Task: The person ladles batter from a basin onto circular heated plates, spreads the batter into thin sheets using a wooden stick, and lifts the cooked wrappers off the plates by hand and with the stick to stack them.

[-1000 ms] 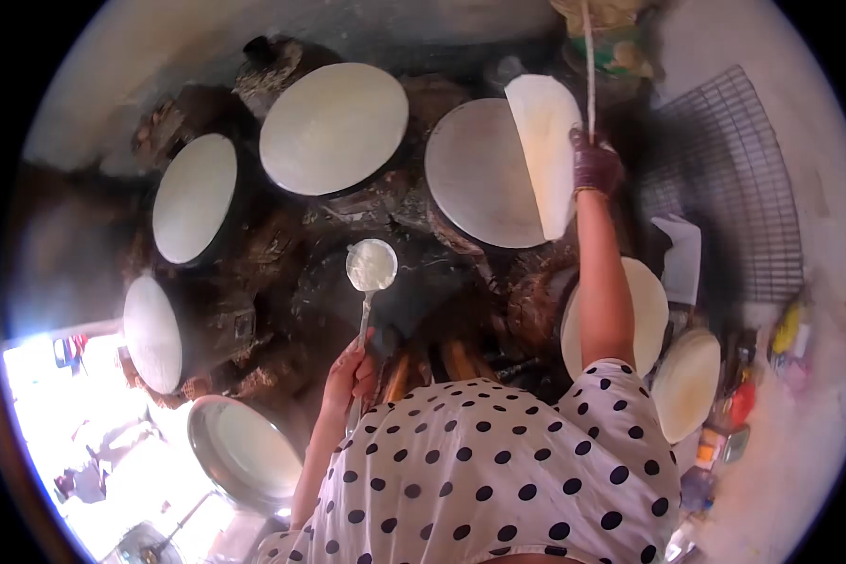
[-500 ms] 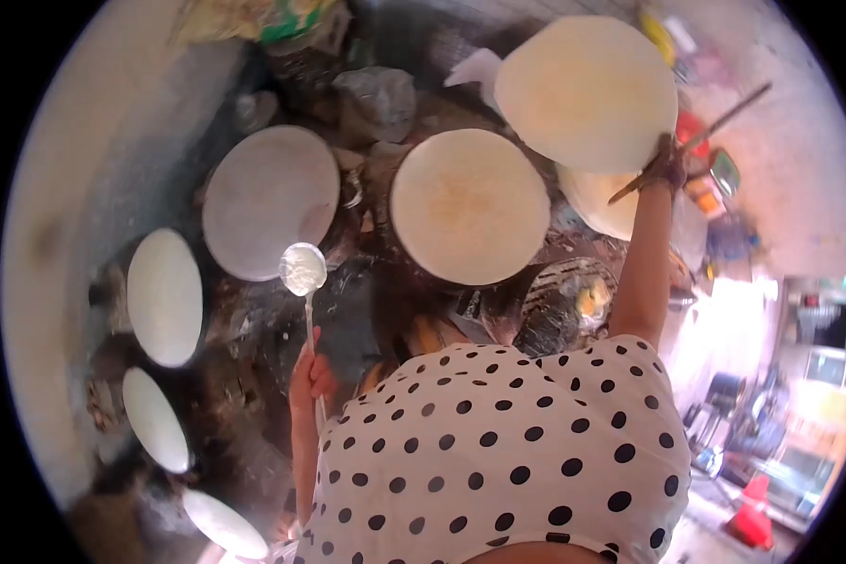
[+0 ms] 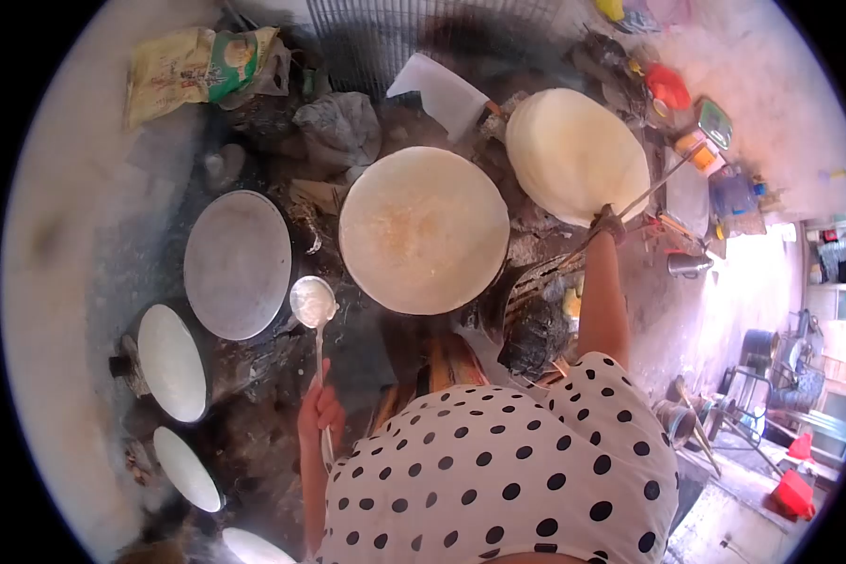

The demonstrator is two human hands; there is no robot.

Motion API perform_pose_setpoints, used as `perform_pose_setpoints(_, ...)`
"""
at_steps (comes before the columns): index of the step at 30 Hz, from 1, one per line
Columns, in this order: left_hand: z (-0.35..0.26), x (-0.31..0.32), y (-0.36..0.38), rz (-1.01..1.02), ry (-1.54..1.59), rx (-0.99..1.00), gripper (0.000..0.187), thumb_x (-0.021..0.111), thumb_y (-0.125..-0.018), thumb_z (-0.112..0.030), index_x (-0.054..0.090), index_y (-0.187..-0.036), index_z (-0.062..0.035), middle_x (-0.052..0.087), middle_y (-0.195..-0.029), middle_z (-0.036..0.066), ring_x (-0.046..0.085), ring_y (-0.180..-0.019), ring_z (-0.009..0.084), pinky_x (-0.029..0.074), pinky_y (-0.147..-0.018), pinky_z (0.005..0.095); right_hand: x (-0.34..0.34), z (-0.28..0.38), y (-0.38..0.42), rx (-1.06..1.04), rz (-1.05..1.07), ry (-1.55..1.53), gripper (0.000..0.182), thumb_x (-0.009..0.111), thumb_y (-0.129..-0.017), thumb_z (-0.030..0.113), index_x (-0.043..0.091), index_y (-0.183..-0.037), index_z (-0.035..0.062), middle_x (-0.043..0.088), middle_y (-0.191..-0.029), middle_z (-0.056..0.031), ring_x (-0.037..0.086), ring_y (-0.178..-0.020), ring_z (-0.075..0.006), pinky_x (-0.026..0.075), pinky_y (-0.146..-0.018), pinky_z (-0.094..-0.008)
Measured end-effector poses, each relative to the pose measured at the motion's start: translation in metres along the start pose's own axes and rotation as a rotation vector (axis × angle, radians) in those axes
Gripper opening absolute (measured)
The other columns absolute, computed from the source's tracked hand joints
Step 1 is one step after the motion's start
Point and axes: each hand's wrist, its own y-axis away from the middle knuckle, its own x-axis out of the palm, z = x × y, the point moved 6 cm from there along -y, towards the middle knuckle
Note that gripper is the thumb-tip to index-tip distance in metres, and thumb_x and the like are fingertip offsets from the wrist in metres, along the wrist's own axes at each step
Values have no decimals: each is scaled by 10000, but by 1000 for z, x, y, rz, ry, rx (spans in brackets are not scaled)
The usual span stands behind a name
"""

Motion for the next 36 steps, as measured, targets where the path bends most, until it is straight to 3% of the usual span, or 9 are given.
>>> perform_pose_setpoints(7,10,-52,79,148,452,246,404,261,-1013,-142,278,-1411,-73,361,-610,-42,379,-393,47,332,-411,216,29,69,91,-294,-402,-717,355,472,-942,327,583,-1078,17,643,-861,-102,622,-712,-153,506,-610,-285)
perform_pose_setpoints(9,25,-83,105,204,655,305,364,306,-997,-142,375,-1340,-40,392,-618,-50,382,-401,31,338,-405,203,63,111,146,-451,-90,-1416,357,476,-946,327,580,-1060,5,638,-822,-97,613,-681,-141,502,-570,-273)
perform_pose_setpoints(11,51,-125,136,224,852,444,346,307,-996,-140,406,-1304,-16,403,-619,-49,387,-406,32,337,-409,200,120,180,219,-520,792,-2079,360,479,-950,327,577,-1041,-7,632,-783,-92,603,-649,-129,497,-530,-260)
perform_pose_setpoints(12,61,-145,151,271,986,495,335,307,-995,-138,437,-1268,8,413,-620,-48,392,-412,33,336,-413,198,83,216,322,-552,582,-1324,337,493,-955,325,564,-985,-3,573,-661,-44,519,-500,-96,400,-410,-227)
perform_pose_setpoints(17,196,-276,274,219,1287,1045,330,352,-993,-181,463,-1277,-54,392,-600,-43,331,-412,49,297,-404,195,140,241,661,-1098,1374,-537,214,527,-935,142,547,-1143,96,589,-711,-11,508,-485,-73,417,-421,-218)
perform_pose_setpoints(19,271,-317,337,-661,747,1080,356,400,-983,-168,434,-1336,-135,381,-605,-45,331,-419,52,269,-379,189,151,201,774,-1380,1408,-65,233,533,-923,114,569,-1153,95,590,-688,-4,540,-514,-77,437,-441,-224)
perform_pose_setpoints(23,385,-416,390,-1136,831,907,365,433,-955,-162,434,-1315,-102,389,-589,-34,327,-400,61,271,-358,213,209,65,924,-1187,1642,520,361,536,-887,101,535,-1246,130,588,-687,-29,543,-505,-93,434,-412,-249)
perform_pose_setpoints(29,430,-646,416,-1150,725,864,131,438,-916,-151,515,-982,-68,461,-593,3,403,-416,106,345,-399,233,271,-33,1051,-1041,1530,817,455,431,-859,12,475,-1281,174,579,-732,-83,544,-501,-166,464,-423,-315)
perform_pose_setpoints(36,371,-765,441,-1460,92,453,165,432,-885,-139,522,-837,-10,540,-585,89,539,-472,188,449,-464,342,374,-61,1137,-1123,1421,846,197,464,-914,183,532,-1075,91,578,-722,-66,537,-515,-171,436,-426,-321)
